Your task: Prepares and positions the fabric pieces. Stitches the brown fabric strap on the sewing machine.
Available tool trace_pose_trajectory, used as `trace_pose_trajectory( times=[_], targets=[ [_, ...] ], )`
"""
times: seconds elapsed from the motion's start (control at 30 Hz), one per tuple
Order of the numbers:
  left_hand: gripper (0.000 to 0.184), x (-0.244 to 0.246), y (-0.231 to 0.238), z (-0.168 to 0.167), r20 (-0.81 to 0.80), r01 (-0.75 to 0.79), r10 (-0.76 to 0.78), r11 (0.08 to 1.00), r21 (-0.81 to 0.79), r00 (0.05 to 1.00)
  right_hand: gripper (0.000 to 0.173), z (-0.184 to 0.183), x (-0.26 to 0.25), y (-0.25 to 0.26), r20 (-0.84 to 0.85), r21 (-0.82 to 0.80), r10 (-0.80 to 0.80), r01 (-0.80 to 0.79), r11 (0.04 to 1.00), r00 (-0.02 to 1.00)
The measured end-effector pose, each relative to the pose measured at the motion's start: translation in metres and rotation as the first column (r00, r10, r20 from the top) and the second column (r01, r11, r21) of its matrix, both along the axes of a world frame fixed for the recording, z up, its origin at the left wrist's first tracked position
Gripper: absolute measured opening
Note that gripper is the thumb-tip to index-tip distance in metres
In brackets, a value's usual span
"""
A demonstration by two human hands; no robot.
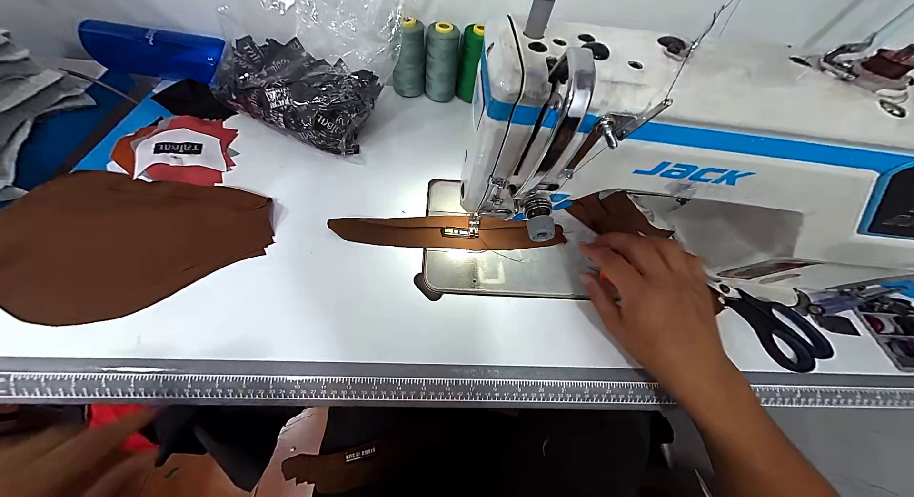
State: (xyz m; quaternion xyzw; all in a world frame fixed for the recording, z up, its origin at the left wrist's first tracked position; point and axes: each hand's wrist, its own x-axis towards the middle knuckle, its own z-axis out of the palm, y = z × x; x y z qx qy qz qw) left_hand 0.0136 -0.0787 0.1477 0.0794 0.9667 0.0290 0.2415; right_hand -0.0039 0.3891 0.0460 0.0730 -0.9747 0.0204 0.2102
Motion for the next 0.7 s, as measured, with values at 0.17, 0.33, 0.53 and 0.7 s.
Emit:
trace_pose_trajectory(
  times=[0.17,0.33,0.53,0.7],
  targets=[
    [0.030,-0.126,0.116,-0.085,-0.773,0.846,-0.469,0.510,0.159,0.428,0.023,-0.010,-0.073,-0.044,-0.025,-0.141,0.308,-0.308,0.941,0.951],
    [0.029,-0.191,0.175,-0.119,-0.778,0.938,-0.568,0.339,0.074,0.267,0.029,-0.046,-0.091,-0.037,-0.020,-0.159,0.383,-0.381,0.911,0.924],
    [0.030,-0.187,0.168,-0.129,-0.783,0.912,-0.506,0.365,0.187,0.362,0.026,-0.032,-0.082,-0.035,0.170,-0.128,0.378,-0.360,0.924,0.910],
    [0.029,-0.190,0.168,-0.129,-0.771,0.900,-0.488,0.356,0.252,0.409,0.021,-0.017,-0.080,-0.040,0.195,-0.132,0.351,-0.330,0.935,0.916]
  ],
)
